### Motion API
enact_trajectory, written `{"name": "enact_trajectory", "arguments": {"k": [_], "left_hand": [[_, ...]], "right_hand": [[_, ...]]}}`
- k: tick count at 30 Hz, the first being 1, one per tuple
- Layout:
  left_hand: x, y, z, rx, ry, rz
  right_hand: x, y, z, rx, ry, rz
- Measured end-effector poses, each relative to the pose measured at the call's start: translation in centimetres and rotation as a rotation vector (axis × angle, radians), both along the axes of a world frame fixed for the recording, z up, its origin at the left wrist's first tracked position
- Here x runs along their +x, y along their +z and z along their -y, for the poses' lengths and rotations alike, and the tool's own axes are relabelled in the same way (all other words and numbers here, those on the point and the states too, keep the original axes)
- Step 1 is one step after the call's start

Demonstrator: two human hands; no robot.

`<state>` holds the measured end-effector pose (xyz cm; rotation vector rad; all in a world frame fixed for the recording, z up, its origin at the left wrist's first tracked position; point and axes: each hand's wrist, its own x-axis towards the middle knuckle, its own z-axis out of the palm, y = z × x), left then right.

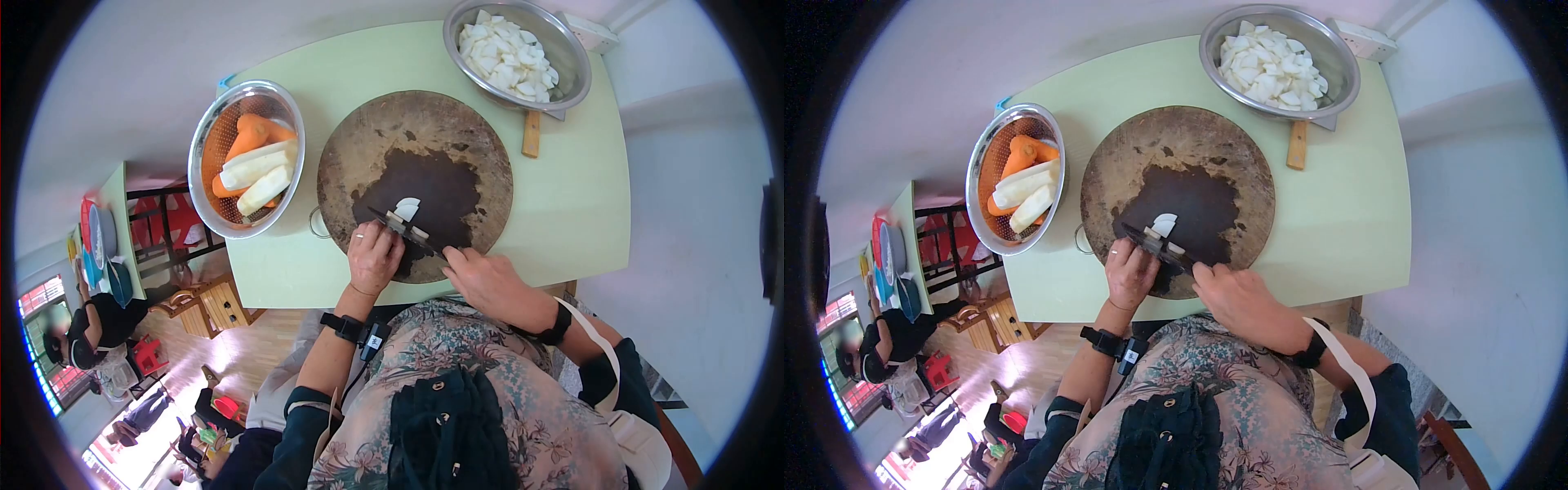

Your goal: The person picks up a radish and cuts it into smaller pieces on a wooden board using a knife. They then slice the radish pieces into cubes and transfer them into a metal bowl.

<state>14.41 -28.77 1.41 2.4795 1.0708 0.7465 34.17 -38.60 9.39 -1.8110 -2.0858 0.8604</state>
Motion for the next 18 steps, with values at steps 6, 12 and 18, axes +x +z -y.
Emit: {"name": "enact_trajectory", "arguments": {"k": [6, 12, 18], "left_hand": [[0.1, -0.2, 0.0, 0.054, 0.007, 0.009], [0.0, 0.2, -0.2, 0.016, -0.009, 0.041], [-0.7, 0.1, 0.2, -0.016, -0.037, 0.059]], "right_hand": [[-1.0, -1.7, -1.9, 0.048, -0.005, -0.003], [-1.3, -1.6, -2.4, -0.017, -0.041, 0.027], [-0.1, -1.1, -1.7, 0.02, -0.103, 0.0]]}}
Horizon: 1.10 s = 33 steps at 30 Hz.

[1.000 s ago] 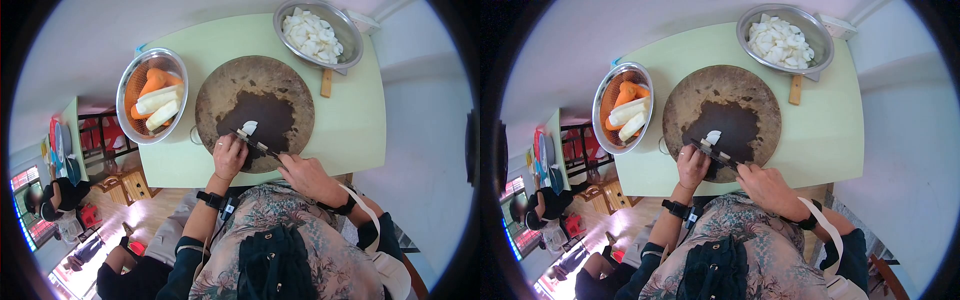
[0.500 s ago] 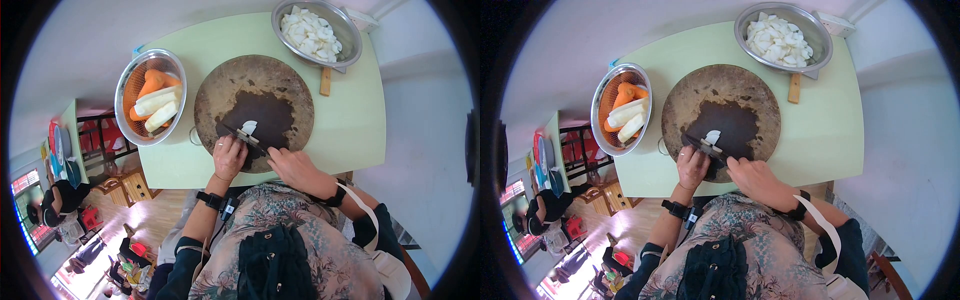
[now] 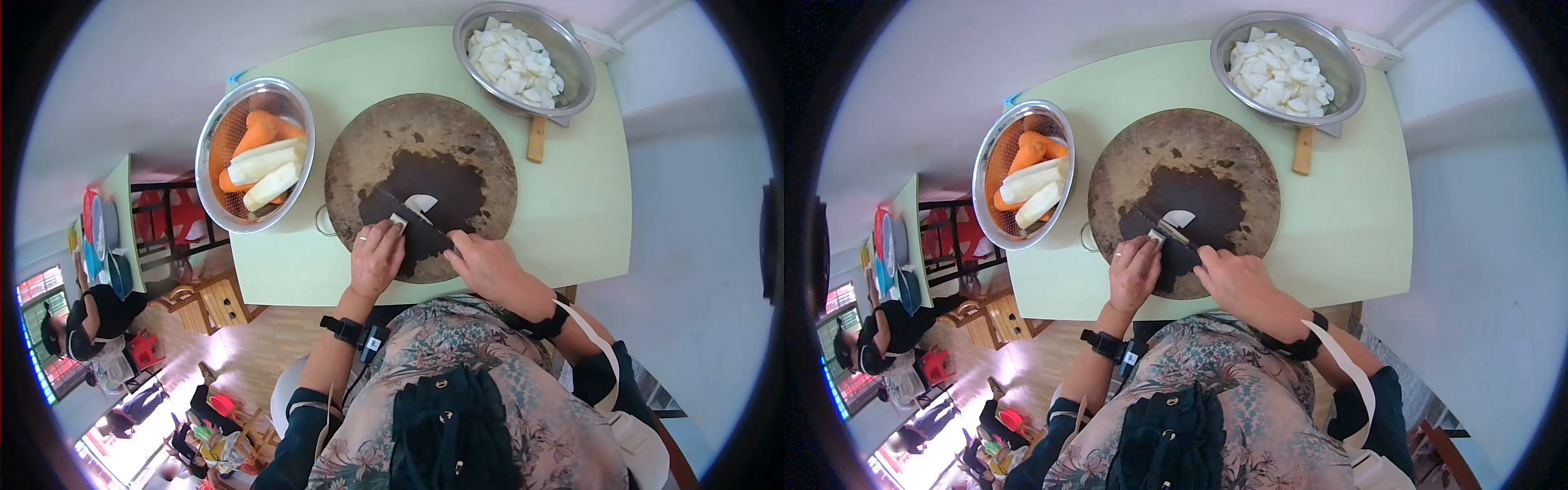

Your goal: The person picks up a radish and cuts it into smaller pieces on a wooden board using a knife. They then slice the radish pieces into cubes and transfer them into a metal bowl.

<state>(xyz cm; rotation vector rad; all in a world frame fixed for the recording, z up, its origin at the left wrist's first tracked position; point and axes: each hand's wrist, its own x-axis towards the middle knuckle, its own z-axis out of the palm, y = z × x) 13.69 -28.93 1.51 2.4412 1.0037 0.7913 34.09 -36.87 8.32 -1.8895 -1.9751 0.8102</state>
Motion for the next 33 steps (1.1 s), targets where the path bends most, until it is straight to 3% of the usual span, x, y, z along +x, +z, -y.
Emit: {"name": "enact_trajectory", "arguments": {"k": [5, 19, 24, 33], "left_hand": [[0.2, -0.1, 0.0, 0.023, 0.007, 0.0], [0.1, -0.6, 0.1, 0.056, 0.025, -0.002], [-0.1, -0.6, 0.0, 0.051, 0.012, -0.013], [-0.1, -1.0, 0.1, 0.066, 0.036, 0.004]], "right_hand": [[0.7, 2.3, 1.4, -0.087, 0.079, 0.009], [0.8, 2.4, 2.7, -0.115, 0.136, 0.069], [0.3, 2.0, 1.9, 0.03, 0.097, -0.034], [-1.6, -0.8, -0.3, -0.118, 0.098, 0.091]]}}
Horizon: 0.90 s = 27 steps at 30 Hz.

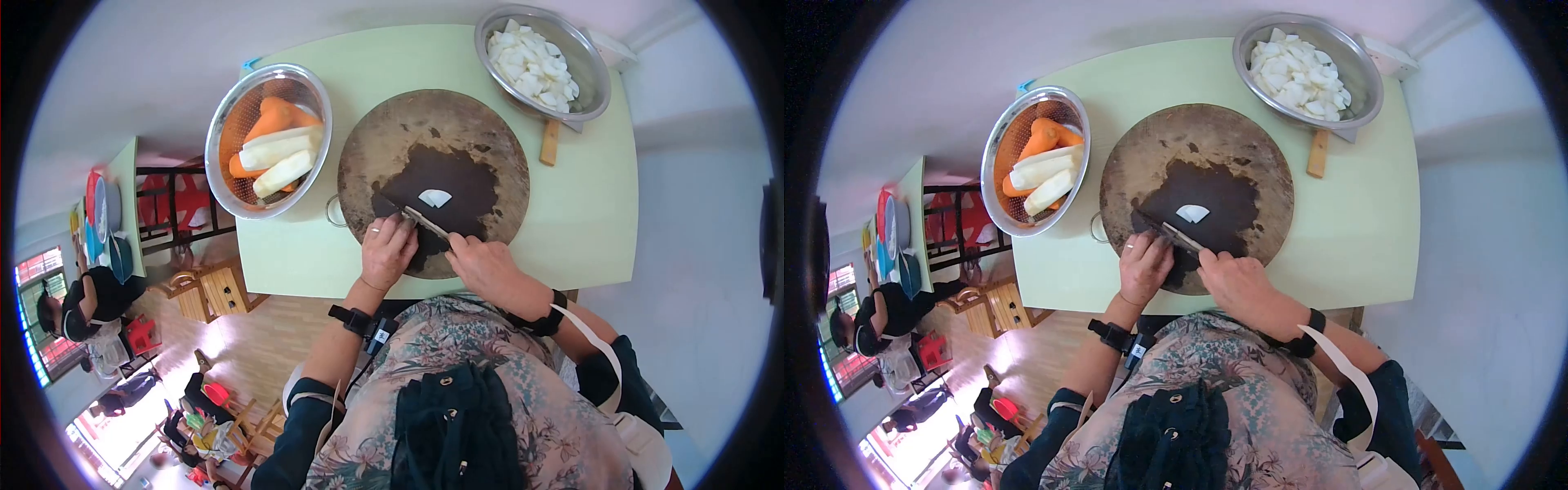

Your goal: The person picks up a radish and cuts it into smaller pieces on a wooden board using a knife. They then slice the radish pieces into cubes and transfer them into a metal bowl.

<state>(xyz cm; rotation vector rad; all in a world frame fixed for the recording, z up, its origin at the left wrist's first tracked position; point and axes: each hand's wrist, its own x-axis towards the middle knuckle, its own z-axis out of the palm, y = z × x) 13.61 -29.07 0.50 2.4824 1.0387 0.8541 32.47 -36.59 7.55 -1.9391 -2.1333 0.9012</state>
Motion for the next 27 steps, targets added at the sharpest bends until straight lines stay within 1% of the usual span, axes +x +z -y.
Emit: {"name": "enact_trajectory", "arguments": {"k": [1, 3, 6, 10, 13, 14, 15, 19, 22, 24, 27], "left_hand": [[0.0, 0.0, 0.1, 0.002, 0.006, 0.0], [0.1, 0.1, 0.0, 0.001, 0.008, 0.002], [0.2, 0.1, 0.1, -0.009, 0.016, 0.007], [0.2, 0.0, 0.2, 0.002, 0.025, 0.017], [0.1, 0.1, 0.2, 0.01, 0.028, 0.015], [0.1, 0.1, 0.2, 0.014, 0.026, 0.006], [0.1, 0.1, 0.2, 0.019, 0.023, -0.004], [0.0, 0.0, 0.2, 0.018, 0.012, -0.017], [-0.1, 0.0, 0.3, 0.016, 0.017, -0.032], [0.0, 0.0, 0.2, 0.018, 0.008, -0.016], [-0.1, 0.0, 0.2, 0.012, 0.0, -0.016]], "right_hand": [[0.0, -0.4, 0.1, 0.002, 0.006, 0.0], [0.4, -1.1, 0.1, 0.114, -0.057, -0.086], [1.0, -1.0, 0.3, 0.142, -0.102, -0.138], [1.8, 1.8, 1.1, 0.11, -0.073, -0.139], [2.1, 3.1, 2.1, 0.076, -0.012, -0.091], [2.2, 3.4, 2.3, 0.033, -0.015, -0.097], [2.2, 3.5, 2.5, -0.009, -0.018, -0.102], [2.1, 3.5, 2.7, 0.006, -0.006, -0.071], [1.8, 3.0, 2.9, 0.031, 0.027, -0.041], [1.6, 2.7, 2.6, 0.134, 0.023, -0.06], [1.0, 2.1, 2.2, 0.118, 0.021, -0.072]]}}
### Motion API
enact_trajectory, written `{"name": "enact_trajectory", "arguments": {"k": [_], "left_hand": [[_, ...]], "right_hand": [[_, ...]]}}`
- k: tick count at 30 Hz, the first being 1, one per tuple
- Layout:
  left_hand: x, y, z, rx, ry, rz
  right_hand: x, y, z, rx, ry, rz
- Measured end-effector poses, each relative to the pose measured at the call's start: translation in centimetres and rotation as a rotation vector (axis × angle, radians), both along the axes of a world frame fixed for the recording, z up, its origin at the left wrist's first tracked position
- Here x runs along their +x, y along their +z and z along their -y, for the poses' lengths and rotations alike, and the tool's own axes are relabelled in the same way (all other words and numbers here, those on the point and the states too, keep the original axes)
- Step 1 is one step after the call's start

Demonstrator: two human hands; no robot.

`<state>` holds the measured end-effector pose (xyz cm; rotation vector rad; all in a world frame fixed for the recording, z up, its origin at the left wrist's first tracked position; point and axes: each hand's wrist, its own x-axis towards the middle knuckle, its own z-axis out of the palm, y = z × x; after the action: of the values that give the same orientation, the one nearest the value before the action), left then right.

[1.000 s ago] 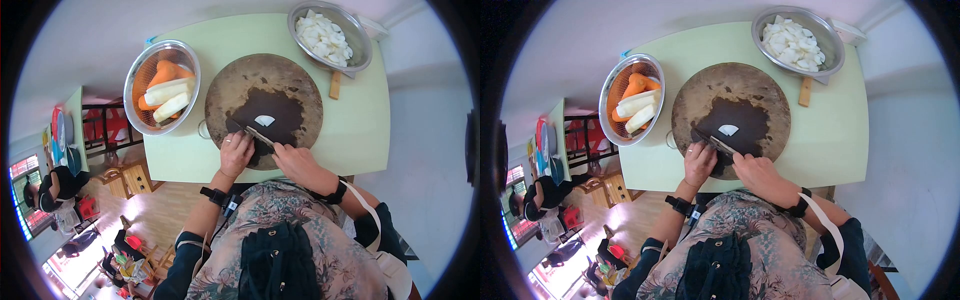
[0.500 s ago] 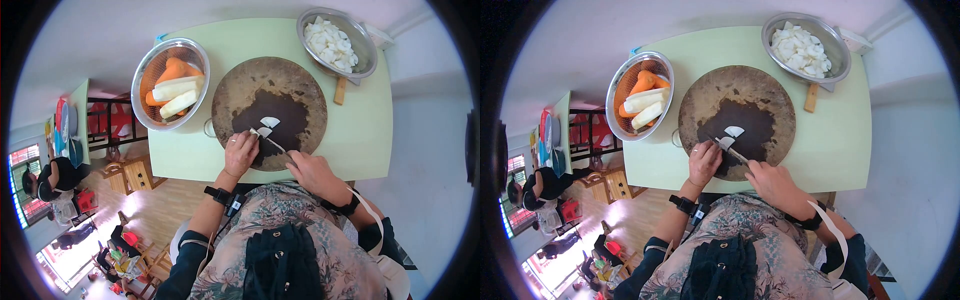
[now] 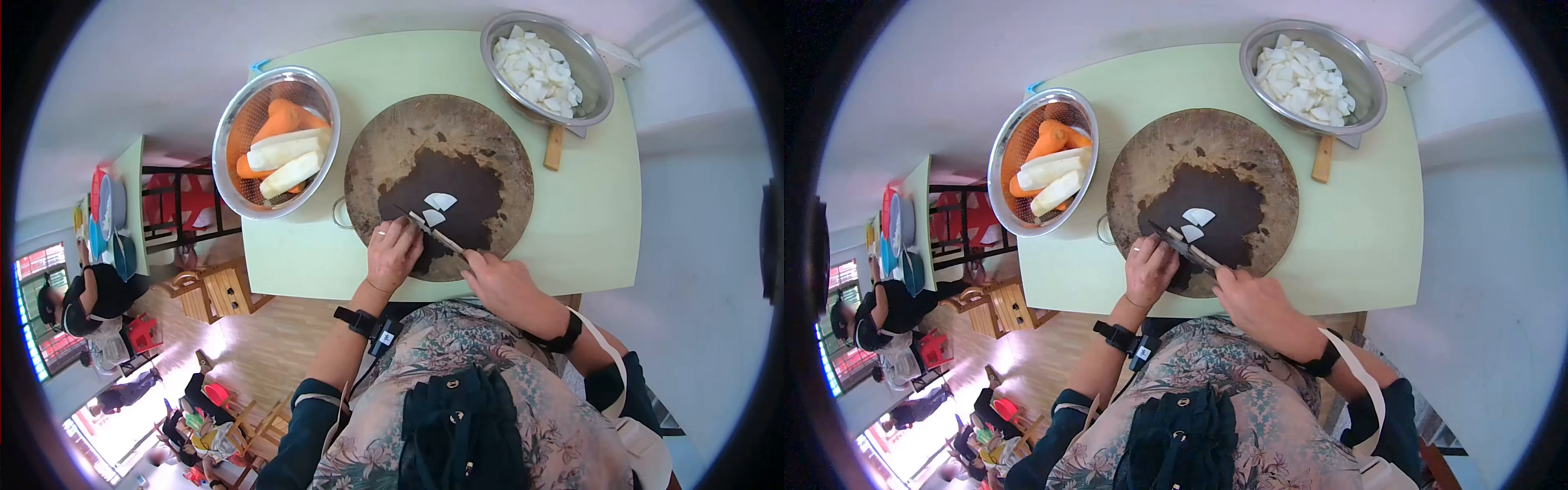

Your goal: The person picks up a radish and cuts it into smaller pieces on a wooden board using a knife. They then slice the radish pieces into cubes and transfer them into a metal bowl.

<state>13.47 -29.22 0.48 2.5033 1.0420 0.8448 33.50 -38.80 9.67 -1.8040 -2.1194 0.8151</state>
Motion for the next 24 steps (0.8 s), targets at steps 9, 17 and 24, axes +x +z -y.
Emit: {"name": "enact_trajectory", "arguments": {"k": [9, 17, 24], "left_hand": [[-0.1, 0.0, 0.0, -0.017, -0.001, 0.018], [0.2, 0.2, 0.0, -0.038, 0.028, 0.081], [0.0, -0.1, 0.2, -0.022, 0.026, 0.057]], "right_hand": [[-1.5, -1.6, -2.8, -0.053, 0.003, -0.001], [-0.8, -3.1, -2.2, 0.031, -0.115, -0.068], [0.7, 0.4, -0.3, -0.019, -0.022, -0.062]]}}
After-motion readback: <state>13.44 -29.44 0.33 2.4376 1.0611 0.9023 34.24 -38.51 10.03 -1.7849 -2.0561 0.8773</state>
